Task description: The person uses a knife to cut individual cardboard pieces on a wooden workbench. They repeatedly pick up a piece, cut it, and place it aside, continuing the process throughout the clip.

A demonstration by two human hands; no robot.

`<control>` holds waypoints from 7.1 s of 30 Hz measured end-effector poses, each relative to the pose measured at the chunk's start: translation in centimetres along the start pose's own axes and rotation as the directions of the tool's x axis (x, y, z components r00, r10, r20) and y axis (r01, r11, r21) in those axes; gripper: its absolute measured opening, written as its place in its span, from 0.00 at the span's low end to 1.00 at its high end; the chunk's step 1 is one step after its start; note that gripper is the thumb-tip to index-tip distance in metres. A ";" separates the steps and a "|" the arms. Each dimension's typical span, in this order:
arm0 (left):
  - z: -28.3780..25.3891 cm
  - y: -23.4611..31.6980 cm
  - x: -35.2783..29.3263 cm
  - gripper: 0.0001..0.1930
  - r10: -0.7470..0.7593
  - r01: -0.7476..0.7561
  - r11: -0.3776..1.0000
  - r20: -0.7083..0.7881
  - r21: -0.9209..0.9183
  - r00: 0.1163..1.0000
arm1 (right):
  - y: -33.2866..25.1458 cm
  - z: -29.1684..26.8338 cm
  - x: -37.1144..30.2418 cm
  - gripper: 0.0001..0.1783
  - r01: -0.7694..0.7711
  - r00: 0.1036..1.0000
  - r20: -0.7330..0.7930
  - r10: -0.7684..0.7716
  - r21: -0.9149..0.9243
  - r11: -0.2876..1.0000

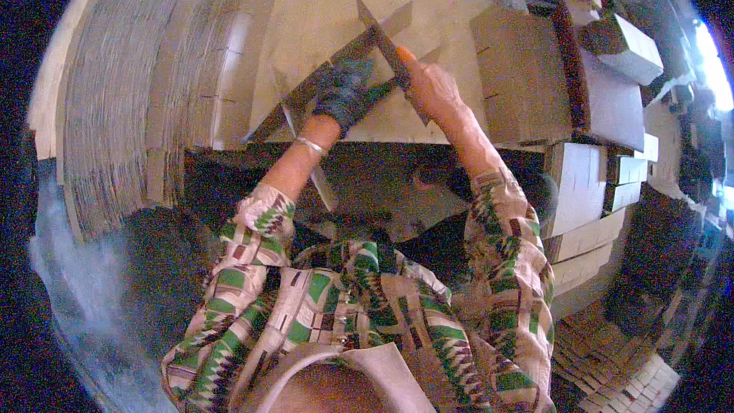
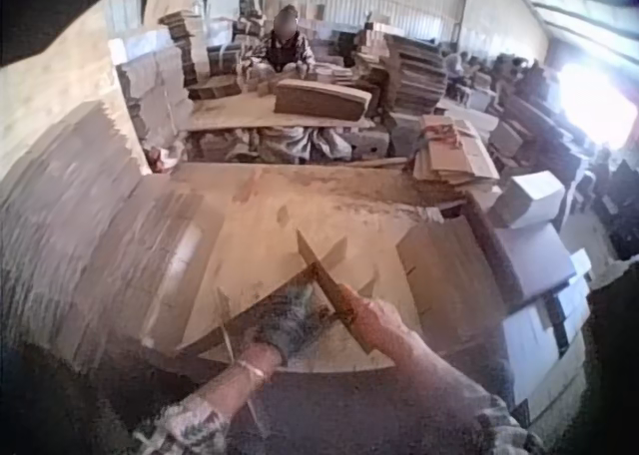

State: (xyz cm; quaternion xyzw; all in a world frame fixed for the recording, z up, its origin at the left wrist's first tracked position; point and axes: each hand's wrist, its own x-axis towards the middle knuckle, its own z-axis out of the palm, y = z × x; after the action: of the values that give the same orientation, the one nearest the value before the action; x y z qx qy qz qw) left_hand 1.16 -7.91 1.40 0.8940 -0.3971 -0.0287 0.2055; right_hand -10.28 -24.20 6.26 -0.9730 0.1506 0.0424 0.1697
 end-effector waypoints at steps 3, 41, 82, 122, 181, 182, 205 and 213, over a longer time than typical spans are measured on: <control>2.7 1.2 -2.1 0.15 -0.001 -0.016 0.997 0.225 0.076 0.974 | 0.5 1.0 0.5 0.33 0.026 0.999 -0.021 -0.027 -0.040 0.999; 2.5 -1.5 -7.9 0.13 -0.016 -0.063 0.962 0.282 0.267 0.959 | -1.6 4.7 -6.8 0.56 0.240 0.866 -0.488 -0.104 0.224 0.945; 3.8 -9.0 0.3 0.18 -0.163 0.177 0.978 -0.123 0.114 0.979 | -6.5 10.4 -2.4 0.46 0.042 0.998 0.053 -0.035 -0.143 0.989; -13.2 -32.9 -11.3 0.27 -0.568 0.663 0.546 -0.356 0.512 0.742 | -1.4 20.8 -5.4 0.25 -0.199 0.971 0.239 0.009 0.785 0.587; -4.6 -25.6 -12.8 0.20 -0.593 0.539 0.805 -0.320 -0.247 0.739 | -7.4 11.1 1.9 0.47 0.151 0.984 -0.109 -0.139 0.116 0.982; -4.0 -23.7 -12.4 0.19 -0.584 0.551 0.811 -0.300 -0.195 0.754 | -7.5 10.2 0.9 0.48 0.148 0.984 -0.121 -0.131 0.144 0.979; 0.9 -8.6 -7.8 0.33 -0.187 0.216 0.976 -0.486 0.004 0.854 | -4.5 6.2 -4.6 0.39 0.200 0.954 -0.243 -0.173 0.089 0.976; 2.0 -7.7 -2.6 0.12 -0.184 0.184 0.971 -0.017 0.151 0.983 | -3.2 9.8 -4.1 0.23 0.222 0.967 -0.091 -0.238 -0.161 0.962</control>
State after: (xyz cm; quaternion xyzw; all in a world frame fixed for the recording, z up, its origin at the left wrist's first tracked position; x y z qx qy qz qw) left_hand 4.37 -2.12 -3.74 0.9400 -0.3133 -0.0157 0.1338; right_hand -13.47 -16.79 -1.37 -0.9947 0.0419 -0.0198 0.0917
